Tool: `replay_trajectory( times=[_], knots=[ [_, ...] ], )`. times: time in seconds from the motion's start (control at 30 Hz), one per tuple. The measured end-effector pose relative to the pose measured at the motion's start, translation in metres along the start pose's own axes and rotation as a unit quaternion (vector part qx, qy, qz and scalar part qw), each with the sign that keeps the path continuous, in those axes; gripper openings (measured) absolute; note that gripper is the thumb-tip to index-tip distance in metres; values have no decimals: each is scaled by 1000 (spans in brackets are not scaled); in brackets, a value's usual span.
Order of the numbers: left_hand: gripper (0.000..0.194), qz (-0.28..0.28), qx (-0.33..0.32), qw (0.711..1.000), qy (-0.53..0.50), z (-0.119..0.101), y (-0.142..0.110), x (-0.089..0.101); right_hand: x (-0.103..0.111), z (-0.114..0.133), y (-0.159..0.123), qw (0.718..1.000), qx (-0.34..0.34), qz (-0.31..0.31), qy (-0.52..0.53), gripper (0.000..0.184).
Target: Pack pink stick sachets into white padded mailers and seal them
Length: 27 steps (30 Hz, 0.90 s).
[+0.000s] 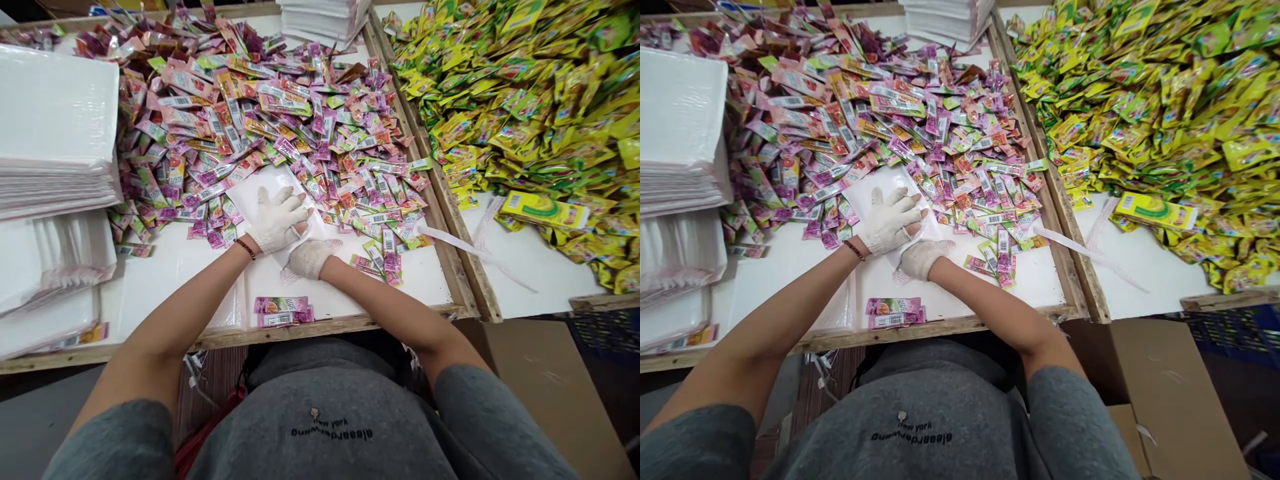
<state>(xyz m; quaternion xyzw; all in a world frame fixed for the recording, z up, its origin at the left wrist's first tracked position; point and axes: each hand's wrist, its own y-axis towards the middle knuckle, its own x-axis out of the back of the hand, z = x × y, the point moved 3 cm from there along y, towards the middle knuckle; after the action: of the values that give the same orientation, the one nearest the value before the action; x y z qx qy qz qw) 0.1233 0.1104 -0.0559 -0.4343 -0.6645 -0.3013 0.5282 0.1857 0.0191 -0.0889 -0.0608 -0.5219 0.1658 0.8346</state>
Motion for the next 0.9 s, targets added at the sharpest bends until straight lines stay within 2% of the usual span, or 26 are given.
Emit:
replay_trajectory(
  times=[0.07, 0.17, 0.23, 0.3, 0.37, 0.47, 0.57, 0.67, 0.73, 0.8, 0.9],
  knots=[
    [38, -21, 9, 1000, -5, -6, -1, -8, 4, -10, -26, 999, 22, 5, -49, 32],
    [37, -76, 39, 996, -5, -19, -1, -22, 12, -34, -65, 985, 106, -26, -130, 33],
    [39, -110, 54, 992, -3, -29, 2, -29, 18, -53, -80, 978, 137, -25, -155, 32],
    [41, -120, 42, 992, 0, -35, 6, -32, 23, -67, -80, 975, 139, -5, -170, 32],
    [40, -106, 7, 994, 8, -35, 9, -32, 27, -69, -69, 975, 132, 15, -177, 31],
    [36, -71, -42, 996, 22, -31, 10, -27, 32, -54, -47, 977, 115, 70, -168, 24],
    [33, -53, -59, 997, 22, -26, 6, -22, 36, -33, -35, 974, 100, 107, -172, 22],
    [31, -61, -54, 997, 11, -23, 5, -21, 40, -20, -38, 972, 127, 65, -185, 29],
    [30, -71, -54, 996, 8, -23, 6, -21, 43, -22, -51, 974, 147, 21, -174, 32],
    [28, -77, -55, 995, -6, -26, 6, -21, 50, -33, -74, 978, 148, -17, -146, 32],
    [24, -87, -49, 993, -65, -31, 6, -19, 66, -66, -121, 987, 114, -75, -89, 29]
  ],
)
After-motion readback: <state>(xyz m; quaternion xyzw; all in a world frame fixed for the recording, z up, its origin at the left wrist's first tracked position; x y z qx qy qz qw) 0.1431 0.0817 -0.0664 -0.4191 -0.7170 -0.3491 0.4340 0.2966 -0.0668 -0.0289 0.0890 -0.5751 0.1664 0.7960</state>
